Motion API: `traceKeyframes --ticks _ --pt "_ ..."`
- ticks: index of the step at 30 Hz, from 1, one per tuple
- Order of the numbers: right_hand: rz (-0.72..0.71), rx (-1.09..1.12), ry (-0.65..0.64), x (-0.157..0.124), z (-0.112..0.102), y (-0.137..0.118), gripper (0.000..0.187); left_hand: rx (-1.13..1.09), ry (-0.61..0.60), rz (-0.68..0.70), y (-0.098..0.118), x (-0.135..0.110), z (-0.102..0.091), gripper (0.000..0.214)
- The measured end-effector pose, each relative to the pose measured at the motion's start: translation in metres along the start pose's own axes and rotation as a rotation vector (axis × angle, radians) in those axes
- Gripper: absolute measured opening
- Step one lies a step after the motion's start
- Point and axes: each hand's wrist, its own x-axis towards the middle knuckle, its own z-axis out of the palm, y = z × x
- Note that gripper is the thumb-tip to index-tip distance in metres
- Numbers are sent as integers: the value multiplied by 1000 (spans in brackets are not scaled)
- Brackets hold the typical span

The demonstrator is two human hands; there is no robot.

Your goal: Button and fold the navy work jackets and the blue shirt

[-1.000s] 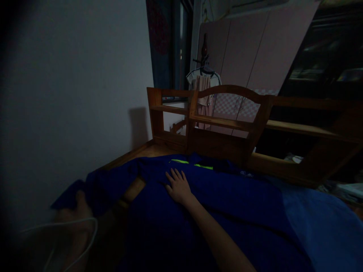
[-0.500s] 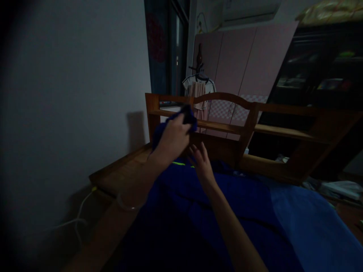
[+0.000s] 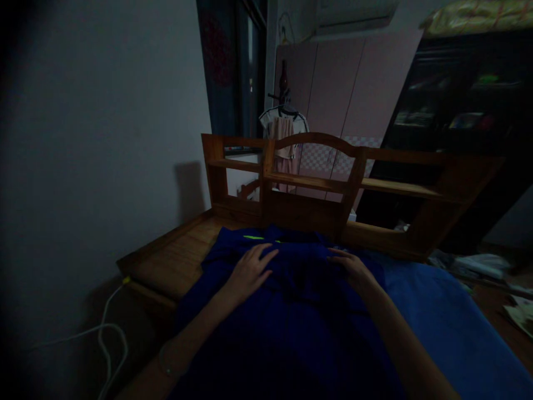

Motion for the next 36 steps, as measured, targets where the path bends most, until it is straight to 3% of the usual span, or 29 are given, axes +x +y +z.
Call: traceKeyframes --ticks 4,8,11,13,15,17,19,22,25,27,29,32,36 --pt "123 173 15 19 -27 5 45 170 -98 -190 -86 -24 5 42" --pt "-39 82 1 27 -49 -18 47 120 -63 -233 -132 -41 -6 41" --pt "-196 31 -46 31 -71 -31 40 -19 45 -191 -140 -52 -19 44" --pt "-214 -6 -97 35 -87 -29 37 -115 76 -140 -137 -60 -28 41" --pt "-178 -131 -138 38 -101 -15 35 -166 4 -62 -129 -68 -33 36" --pt "-119 -351 -72 39 -108 6 32 -166 -101 -1 -120 -74 -32 31" --pt "-70 -530 56 35 -106 29 35 -171 -140 -2 -116 -76 -27 27" --pt "-35 -710 226 18 -90 52 55 -248 -47 -116 -127 -68 -15 25" --pt "-202 -986 379 -12 -65 53 68 -352 52 -256 -157 -44 -3 30" --pt "-432 -1111 298 -34 -48 46 63 -405 63 -309 -181 -21 4 38" --pt "-603 -1154 85 -55 -31 39 53 -441 17 -290 -200 4 10 44" --pt "-674 -1158 -87 -77 -13 34 44 -485 -85 -207 -218 41 21 47" --pt "-704 -1172 -74 -88 -6 41 36 -535 -197 -144 -231 75 37 39"
